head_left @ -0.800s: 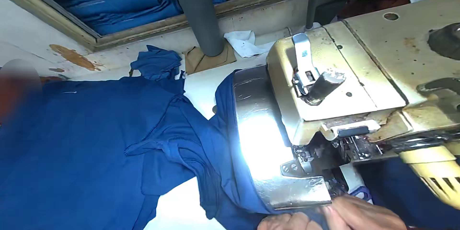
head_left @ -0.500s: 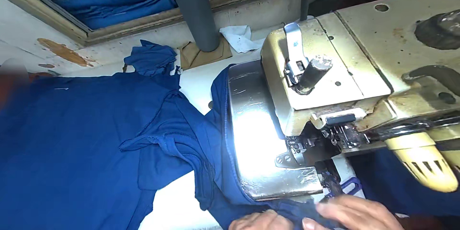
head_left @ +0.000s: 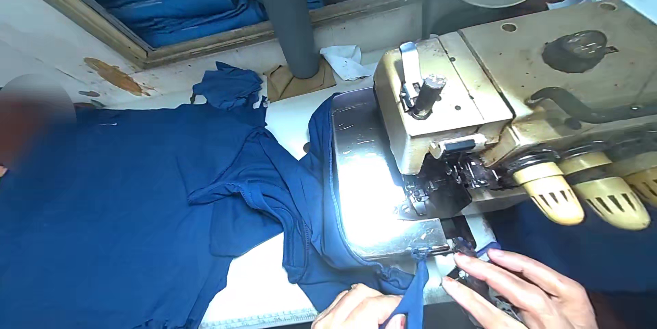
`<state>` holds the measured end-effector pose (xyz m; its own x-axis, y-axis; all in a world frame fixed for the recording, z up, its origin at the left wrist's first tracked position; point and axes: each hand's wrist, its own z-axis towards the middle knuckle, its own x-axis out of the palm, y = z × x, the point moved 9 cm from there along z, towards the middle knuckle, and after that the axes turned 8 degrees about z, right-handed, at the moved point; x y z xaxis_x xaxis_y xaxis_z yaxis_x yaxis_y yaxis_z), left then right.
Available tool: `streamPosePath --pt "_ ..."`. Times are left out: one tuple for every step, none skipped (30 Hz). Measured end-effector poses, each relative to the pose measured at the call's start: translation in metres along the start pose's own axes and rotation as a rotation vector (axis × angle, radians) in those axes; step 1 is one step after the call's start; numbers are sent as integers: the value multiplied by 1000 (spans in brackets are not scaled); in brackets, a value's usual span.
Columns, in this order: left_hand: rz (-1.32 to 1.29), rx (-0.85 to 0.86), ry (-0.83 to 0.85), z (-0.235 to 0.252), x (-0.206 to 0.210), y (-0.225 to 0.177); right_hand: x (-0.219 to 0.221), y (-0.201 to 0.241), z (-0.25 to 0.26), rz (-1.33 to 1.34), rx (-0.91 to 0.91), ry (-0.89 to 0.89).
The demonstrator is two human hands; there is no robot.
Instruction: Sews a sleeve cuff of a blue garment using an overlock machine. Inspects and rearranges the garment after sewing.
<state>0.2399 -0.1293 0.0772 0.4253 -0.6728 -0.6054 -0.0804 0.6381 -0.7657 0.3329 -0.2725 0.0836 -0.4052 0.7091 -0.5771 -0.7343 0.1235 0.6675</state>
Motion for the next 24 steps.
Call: streamPosePath --pt "-15 -3 -10 2 1 -2 0 0 0 -18 -3 -5" --pt "-26 -8 -18 3 1 -4 1 2 -1 -42 -20 -19" --pt "-43 -16 -20 4 2 -5 3 1 -2 -38 -23 -13" --pt "-65 -31 -21 5 3 -5 5 1 -4 -33 -28 2" --pt "-86 -48 -19 6 4 -4 8 0 -5 -17 -28 22" --pt "-101 -62 -15 6 5 -4 9 1 -5 -24 -49 10" --pt "-110 -72 -8 7 6 -4 10 2 -5 -31 -59 13" --pt "-112 -79 -6 7 6 -4 11 2 -5 -38 -56 33" --pt "-112 -83 -3 7 6 -3 11 1 -6 -31 -45 57" --pt "-112 -82 -3 7 6 -3 10 1 -6 -32 -48 36" --pt "-115 -77 -4 6 6 -3 9 0 -7 -27 -42 18" --pt "-122 -68 -8 6 6 -4 6 -2 -7 -13 -25 0" --pt "-129 -47 -19 6 5 -6 3 -3 -6 12 6 -19" --pt "-128 -16 -35 6 4 -10 -1 -3 -5 27 22 -61" --pt "-128 12 -44 5 3 -14 -3 -5 -3 61 46 -91" --pt "-138 34 -41 5 4 -17 -2 -7 -2 105 82 -85" --pt "-148 45 -25 4 5 -19 2 -11 -1 164 129 -50" --pt "-142 65 -17 2 5 -21 6 -12 0 224 165 -28" --pt "-126 98 -21 1 4 -24 9 -12 2 263 188 -15" --pt "-101 130 -35 0 2 -27 11 -11 5 285 200 -8" --pt "-76 153 -50 -1 0 -30 13 -9 7 299 206 -3" --pt "-64 159 -60 -3 -2 -32 13 -7 9 297 208 0" --pt "-64 148 -57 -4 -5 -32 12 -5 11 285 208 4" --pt "-86 116 -41 -5 -7 -32 10 -5 14 276 207 4"
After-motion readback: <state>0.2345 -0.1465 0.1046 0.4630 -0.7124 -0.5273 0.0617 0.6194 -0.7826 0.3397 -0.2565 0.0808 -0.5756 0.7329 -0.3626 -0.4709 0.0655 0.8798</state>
